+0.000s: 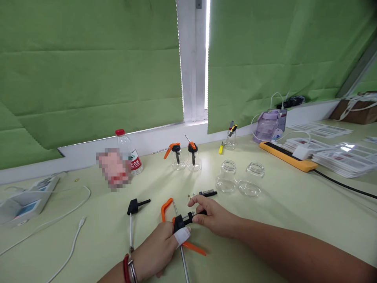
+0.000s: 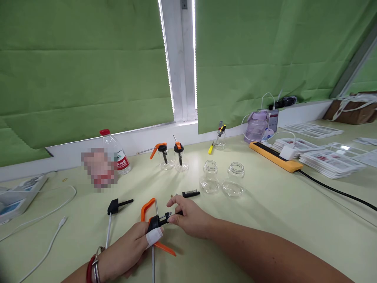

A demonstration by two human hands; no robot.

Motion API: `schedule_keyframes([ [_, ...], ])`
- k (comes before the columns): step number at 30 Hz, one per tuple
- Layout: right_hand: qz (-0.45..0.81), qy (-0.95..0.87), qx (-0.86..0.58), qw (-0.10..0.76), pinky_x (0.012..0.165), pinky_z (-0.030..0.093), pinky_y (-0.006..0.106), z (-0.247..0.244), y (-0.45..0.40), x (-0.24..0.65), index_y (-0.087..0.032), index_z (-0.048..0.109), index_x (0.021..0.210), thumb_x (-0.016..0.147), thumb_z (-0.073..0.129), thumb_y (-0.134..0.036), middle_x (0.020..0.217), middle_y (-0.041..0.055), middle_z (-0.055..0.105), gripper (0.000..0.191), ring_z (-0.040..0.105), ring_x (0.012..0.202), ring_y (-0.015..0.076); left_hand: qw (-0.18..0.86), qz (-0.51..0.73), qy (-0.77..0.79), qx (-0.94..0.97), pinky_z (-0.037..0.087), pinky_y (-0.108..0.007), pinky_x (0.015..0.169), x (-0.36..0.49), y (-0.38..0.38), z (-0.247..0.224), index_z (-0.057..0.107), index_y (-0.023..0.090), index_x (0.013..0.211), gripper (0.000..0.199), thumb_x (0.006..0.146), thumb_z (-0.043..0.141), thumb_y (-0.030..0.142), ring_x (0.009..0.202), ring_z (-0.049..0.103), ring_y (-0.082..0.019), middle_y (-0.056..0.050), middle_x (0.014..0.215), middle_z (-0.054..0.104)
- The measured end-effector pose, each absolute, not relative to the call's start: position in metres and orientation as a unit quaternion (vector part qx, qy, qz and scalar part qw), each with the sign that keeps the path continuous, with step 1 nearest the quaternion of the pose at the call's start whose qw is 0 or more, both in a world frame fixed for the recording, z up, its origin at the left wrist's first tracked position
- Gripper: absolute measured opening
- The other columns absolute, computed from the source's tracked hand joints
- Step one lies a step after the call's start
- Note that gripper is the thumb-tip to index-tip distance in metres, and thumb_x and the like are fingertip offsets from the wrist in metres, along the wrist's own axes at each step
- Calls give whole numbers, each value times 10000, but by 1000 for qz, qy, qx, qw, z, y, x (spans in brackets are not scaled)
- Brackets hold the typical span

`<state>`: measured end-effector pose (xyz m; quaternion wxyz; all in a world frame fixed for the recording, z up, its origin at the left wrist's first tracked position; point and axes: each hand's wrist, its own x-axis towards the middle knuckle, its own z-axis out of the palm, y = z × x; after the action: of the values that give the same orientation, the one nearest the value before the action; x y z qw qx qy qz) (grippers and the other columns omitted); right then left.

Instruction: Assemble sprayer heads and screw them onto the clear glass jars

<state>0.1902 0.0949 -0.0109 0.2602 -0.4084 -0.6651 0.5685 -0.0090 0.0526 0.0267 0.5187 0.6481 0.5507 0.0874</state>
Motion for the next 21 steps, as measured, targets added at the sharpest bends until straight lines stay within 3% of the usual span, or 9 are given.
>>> schedule_keyframes([
  [9,538,-680,-415,275,663,360,257,-13,94,184,-169,532,813,754,570,-164,768,-4,528,71,458,716,133,487,80,553,671,252,-179,249,-10,54,19,356,209,681,409,843,370,584,315,318,-73,80,502,291],
  [16,561,-661,-400,298,658,361,244,-14,93,186,-213,466,889,738,584,-167,753,-31,488,198,442,708,128,495,99,546,669,262,-177,255,-10,52,22,381,206,684,408,839,399,583,329,334,-74,76,519,290],
  [21,562,-661,-401,294,659,358,253,-13,94,186,-191,484,824,735,580,-166,770,-15,503,133,444,712,130,497,94,549,665,260,-174,245,-10,53,21,371,210,678,414,833,407,591,317,325,-75,85,499,269],
])
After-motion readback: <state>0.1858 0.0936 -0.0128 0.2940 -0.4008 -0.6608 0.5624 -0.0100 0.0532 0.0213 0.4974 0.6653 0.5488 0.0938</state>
